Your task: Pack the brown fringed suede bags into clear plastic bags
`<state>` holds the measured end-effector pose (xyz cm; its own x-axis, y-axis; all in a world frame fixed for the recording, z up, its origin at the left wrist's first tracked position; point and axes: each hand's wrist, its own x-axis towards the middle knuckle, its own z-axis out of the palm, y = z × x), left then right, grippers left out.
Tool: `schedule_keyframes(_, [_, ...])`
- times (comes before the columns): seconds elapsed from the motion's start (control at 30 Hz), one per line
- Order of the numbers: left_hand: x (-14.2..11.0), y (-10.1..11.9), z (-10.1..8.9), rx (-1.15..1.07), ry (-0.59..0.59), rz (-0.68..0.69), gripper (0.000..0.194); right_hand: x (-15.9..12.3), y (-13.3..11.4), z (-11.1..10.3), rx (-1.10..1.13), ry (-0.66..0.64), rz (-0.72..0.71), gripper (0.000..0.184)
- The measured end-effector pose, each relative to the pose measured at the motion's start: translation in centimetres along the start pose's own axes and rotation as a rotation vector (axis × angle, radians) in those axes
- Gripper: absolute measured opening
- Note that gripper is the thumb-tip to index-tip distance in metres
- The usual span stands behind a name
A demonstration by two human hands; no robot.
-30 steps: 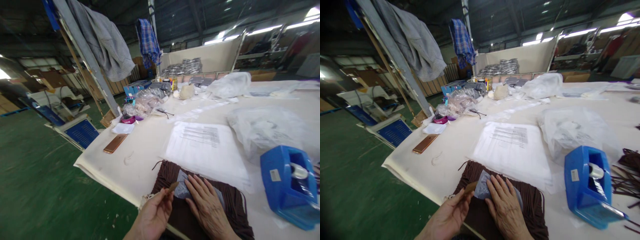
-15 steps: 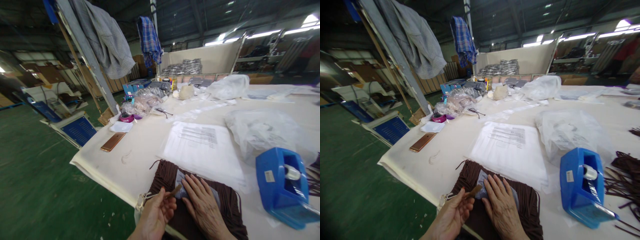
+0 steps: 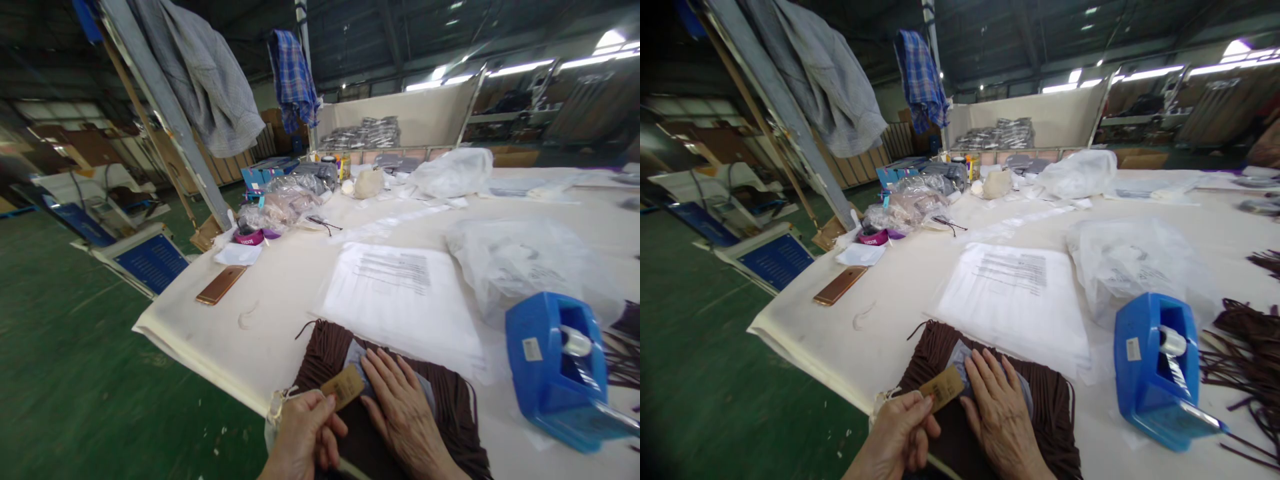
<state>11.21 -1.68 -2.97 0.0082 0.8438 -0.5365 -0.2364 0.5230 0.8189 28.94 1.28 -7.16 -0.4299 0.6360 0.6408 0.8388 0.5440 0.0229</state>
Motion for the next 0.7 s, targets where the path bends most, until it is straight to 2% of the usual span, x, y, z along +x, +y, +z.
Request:
schedule_keyframes(0.17, [0.2,0.3,0.7,0.106,0.049,-0.029,0.056,0.0,0.0,0.0,0.032,0.02,0.002,0.051])
schedule_keyframes(0.3, [0.6,0.6,1.3,0.127,0.102,-0.036,0.06,-0.3,0.4,0.1,-0.019,-0.019,-0.062,0.048])
schedule_keyframes(0.4, [0.8,0.2,1.1,0.113,0.085,-0.051,0.062,-0.5,0.7,0.2,-0.035,-0.024,-0.111,0.05])
schedule_keyframes(0.5, [0.2,-0.9,-0.9,0.12,0.044,-0.059,0.061,-0.4,0.9,0.4,-0.027,-0.003,-0.122,0.048])
schedule_keyframes(0.6, [-0.6,-2.7,-5.0,0.089,0.13,-0.033,0.055,-0.2,0.9,0.5,-0.015,0.043,-0.115,0.044])
schedule_keyframes(0.63, [-0.7,-3.3,-6.4,0.034,0.188,-0.073,0.054,-0.2,0.9,0.5,-0.012,0.049,-0.113,0.043])
schedule_keyframes(0.7, [-0.7,-4.2,-8.8,-0.158,0.269,-0.257,0.061,-0.1,0.8,0.5,-0.009,0.047,-0.11,0.042])
